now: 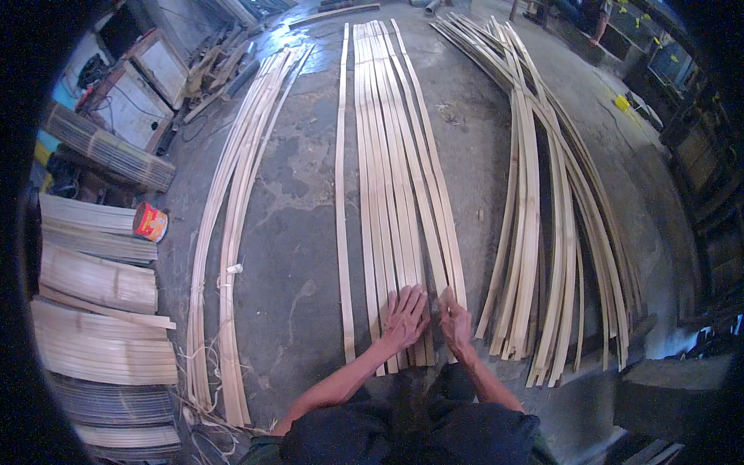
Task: The person sits on the floor and sorts long, thin wooden strips by hand. They pick up individual strips, align them, and arrange them into neat piles on the concrete floor.
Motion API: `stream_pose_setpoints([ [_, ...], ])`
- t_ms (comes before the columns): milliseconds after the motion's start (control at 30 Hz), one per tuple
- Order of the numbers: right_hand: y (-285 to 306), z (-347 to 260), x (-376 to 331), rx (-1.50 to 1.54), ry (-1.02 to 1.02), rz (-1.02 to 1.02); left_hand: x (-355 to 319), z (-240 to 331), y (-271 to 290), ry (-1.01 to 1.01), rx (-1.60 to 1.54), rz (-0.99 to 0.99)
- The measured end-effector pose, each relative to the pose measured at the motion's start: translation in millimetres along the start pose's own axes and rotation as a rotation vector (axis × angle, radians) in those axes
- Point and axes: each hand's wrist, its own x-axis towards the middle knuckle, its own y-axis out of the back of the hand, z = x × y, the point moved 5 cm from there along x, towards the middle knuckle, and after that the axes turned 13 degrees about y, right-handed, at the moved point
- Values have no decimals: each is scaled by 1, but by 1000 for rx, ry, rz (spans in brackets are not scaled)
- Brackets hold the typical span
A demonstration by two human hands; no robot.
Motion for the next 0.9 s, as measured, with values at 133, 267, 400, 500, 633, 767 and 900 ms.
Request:
stream_pose_setpoints([
  [133,-7,1,-1,175,-9,38,0,-2,0,-25,-72,24],
  [267,1,-7,-3,251,-103,80,1,-6,-3,-9,-154,3],
  [400,14,-29,6,150,-149,6,-9,-13,-2,62,-75,30],
  [500,15,-15,11,131,-64,67,-10,-11,-12,78,-43,10],
  [633,12,-26,6,84,30,54,-14,-12,-11,75,-12,6],
  [767,1,-27,2,85,66,40,-13,-11,-7,10,-62,-17],
  [900,-12,-43,2,45,94,-86,-17,-16,-6,-32,-46,-37],
])
